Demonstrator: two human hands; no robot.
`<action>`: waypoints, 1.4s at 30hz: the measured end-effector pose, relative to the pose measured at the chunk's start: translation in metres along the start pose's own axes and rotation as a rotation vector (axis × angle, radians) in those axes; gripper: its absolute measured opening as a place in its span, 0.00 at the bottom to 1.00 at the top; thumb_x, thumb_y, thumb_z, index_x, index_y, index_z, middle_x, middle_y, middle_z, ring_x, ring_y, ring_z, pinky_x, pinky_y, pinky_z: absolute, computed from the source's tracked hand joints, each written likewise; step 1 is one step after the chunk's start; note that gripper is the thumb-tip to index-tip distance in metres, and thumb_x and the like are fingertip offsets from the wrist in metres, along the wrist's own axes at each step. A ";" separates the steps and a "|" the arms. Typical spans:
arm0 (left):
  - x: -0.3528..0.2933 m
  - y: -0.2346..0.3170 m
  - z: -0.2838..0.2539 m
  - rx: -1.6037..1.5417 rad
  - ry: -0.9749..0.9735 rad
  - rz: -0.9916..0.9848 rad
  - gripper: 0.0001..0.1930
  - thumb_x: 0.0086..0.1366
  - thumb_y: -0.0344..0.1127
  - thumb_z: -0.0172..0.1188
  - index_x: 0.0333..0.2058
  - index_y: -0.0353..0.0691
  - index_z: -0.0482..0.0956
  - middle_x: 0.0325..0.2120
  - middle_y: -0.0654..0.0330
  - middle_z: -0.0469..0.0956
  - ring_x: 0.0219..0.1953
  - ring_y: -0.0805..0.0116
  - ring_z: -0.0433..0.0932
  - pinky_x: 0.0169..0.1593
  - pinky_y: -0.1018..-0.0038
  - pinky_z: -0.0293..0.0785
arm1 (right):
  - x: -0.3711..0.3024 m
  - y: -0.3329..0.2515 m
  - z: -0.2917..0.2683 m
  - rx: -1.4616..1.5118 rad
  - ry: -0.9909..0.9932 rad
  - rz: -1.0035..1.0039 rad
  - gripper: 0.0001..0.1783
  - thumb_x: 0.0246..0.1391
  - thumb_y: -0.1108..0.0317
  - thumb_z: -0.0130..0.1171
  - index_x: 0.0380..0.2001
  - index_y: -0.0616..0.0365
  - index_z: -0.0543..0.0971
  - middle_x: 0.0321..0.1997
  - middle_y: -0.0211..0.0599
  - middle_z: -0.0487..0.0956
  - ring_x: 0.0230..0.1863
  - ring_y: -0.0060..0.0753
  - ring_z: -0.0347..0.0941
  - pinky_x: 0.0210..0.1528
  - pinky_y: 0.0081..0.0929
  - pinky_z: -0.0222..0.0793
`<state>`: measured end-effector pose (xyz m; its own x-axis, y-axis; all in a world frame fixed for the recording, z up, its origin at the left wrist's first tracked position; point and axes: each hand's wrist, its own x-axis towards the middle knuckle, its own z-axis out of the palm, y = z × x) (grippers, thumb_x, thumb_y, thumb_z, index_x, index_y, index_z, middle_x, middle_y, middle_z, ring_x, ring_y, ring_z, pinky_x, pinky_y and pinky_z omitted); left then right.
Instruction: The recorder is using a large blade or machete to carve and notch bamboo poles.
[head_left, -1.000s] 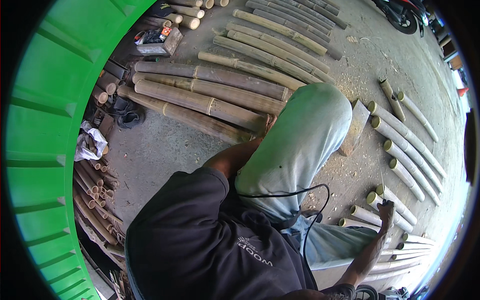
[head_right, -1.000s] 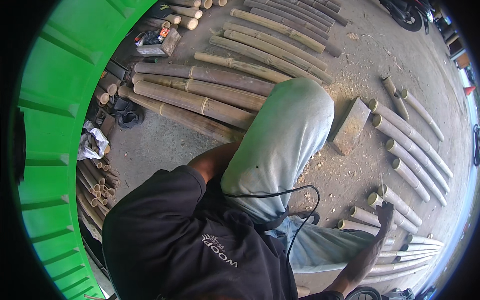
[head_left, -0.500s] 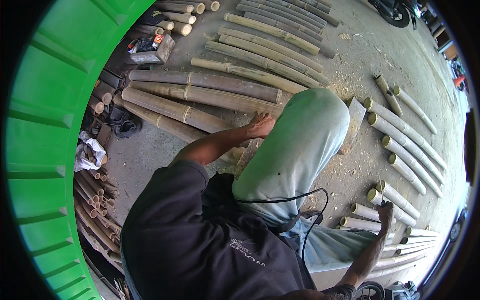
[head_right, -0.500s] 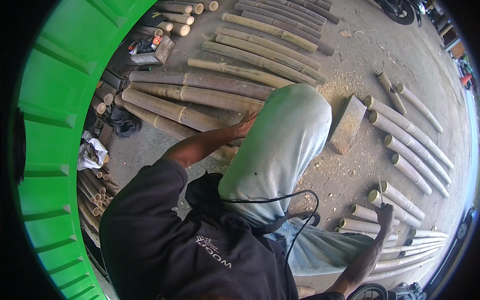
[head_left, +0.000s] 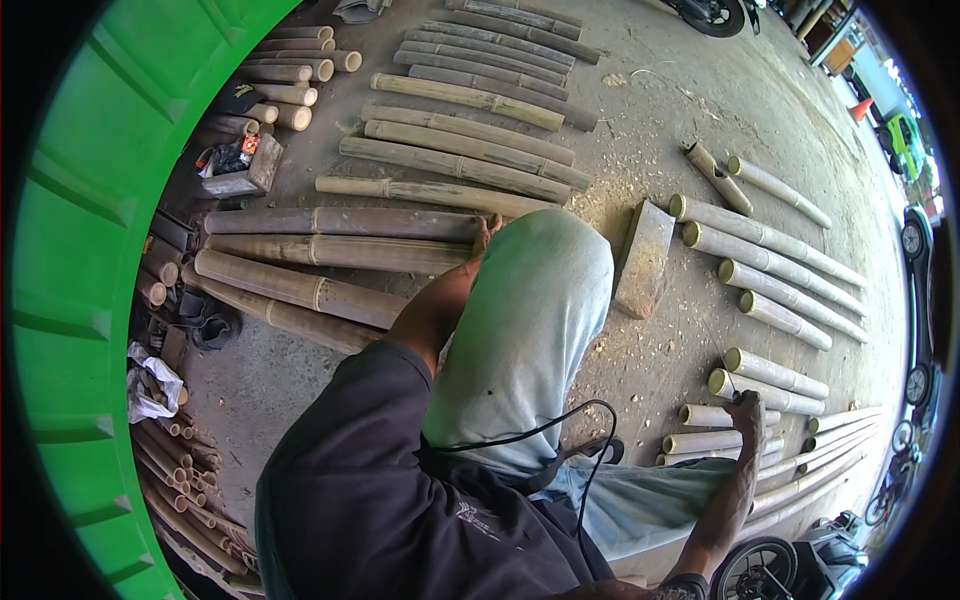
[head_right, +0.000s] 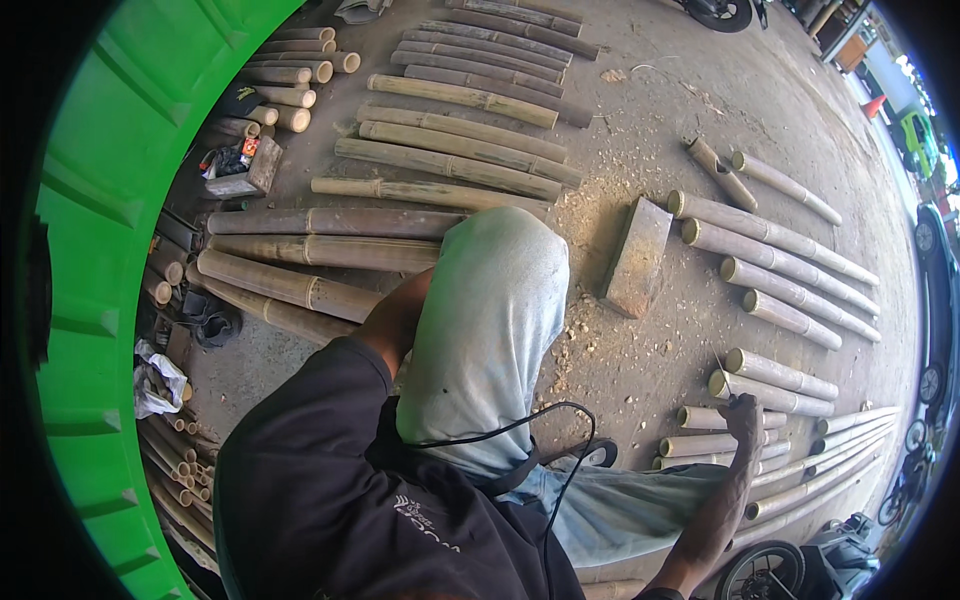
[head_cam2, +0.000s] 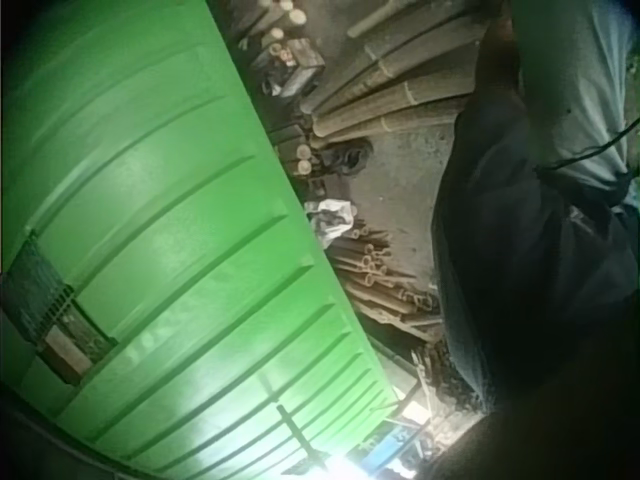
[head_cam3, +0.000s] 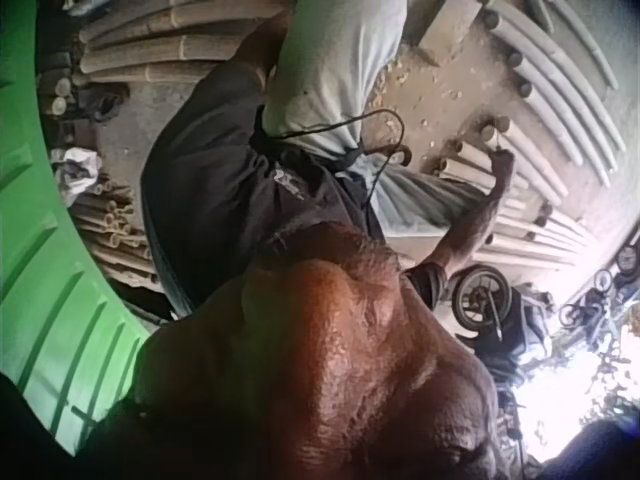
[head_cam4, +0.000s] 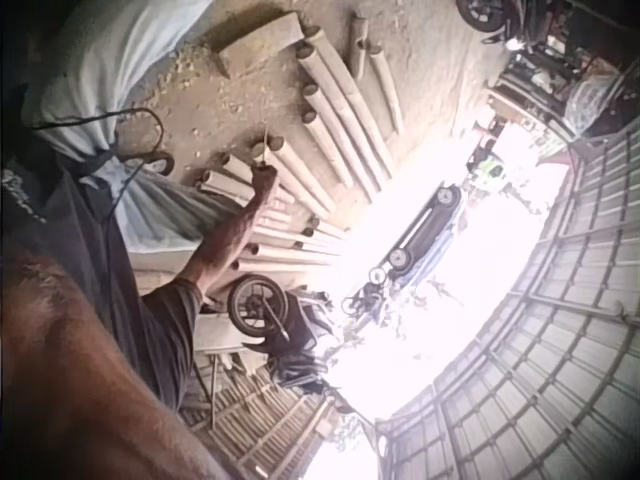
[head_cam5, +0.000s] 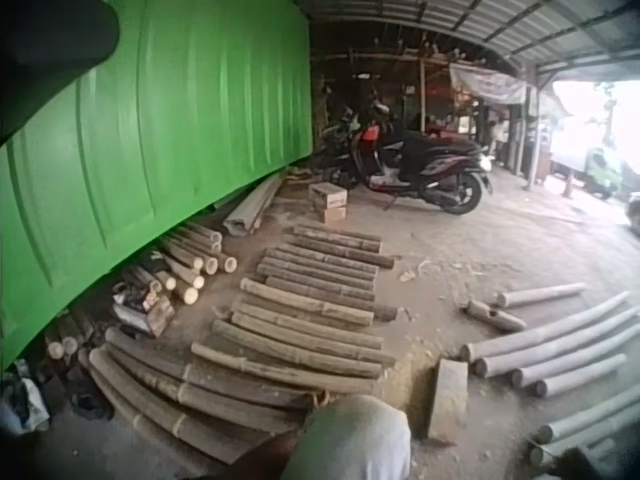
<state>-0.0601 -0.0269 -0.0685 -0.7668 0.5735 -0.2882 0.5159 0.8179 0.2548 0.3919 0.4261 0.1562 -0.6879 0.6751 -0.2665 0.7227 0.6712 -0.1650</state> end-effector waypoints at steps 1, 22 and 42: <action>-0.006 0.000 0.001 0.005 0.004 0.016 0.39 0.62 0.61 0.57 0.62 0.37 0.68 0.62 0.38 0.64 0.65 0.43 0.63 0.65 0.40 0.54 | -0.002 -0.002 -0.001 -0.053 -0.050 0.017 0.22 0.38 0.61 0.77 0.28 0.67 0.78 0.26 0.47 0.80 0.28 0.43 0.76 0.32 0.42 0.71; -0.137 -0.011 0.020 0.107 0.050 0.238 0.40 0.63 0.59 0.59 0.65 0.37 0.64 0.60 0.40 0.67 0.63 0.42 0.65 0.66 0.44 0.56 | -0.008 -0.006 0.005 0.040 -0.165 0.135 0.18 0.37 0.63 0.72 0.19 0.65 0.75 0.19 0.42 0.75 0.22 0.34 0.71 0.26 0.42 0.66; 0.144 0.289 0.042 -0.545 -0.118 -0.083 0.66 0.55 0.59 0.69 0.71 0.32 0.26 0.71 0.29 0.36 0.72 0.30 0.41 0.71 0.40 0.42 | -0.092 -0.097 -0.099 0.715 0.772 0.323 0.21 0.66 0.48 0.57 0.32 0.56 0.77 0.15 0.20 0.66 0.16 0.13 0.59 0.19 0.20 0.51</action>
<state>-0.0052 0.2938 -0.0748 -0.7326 0.5348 -0.4210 0.1596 0.7363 0.6576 0.3789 0.3290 0.2905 -0.1366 0.9640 0.2281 0.5774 0.2646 -0.7724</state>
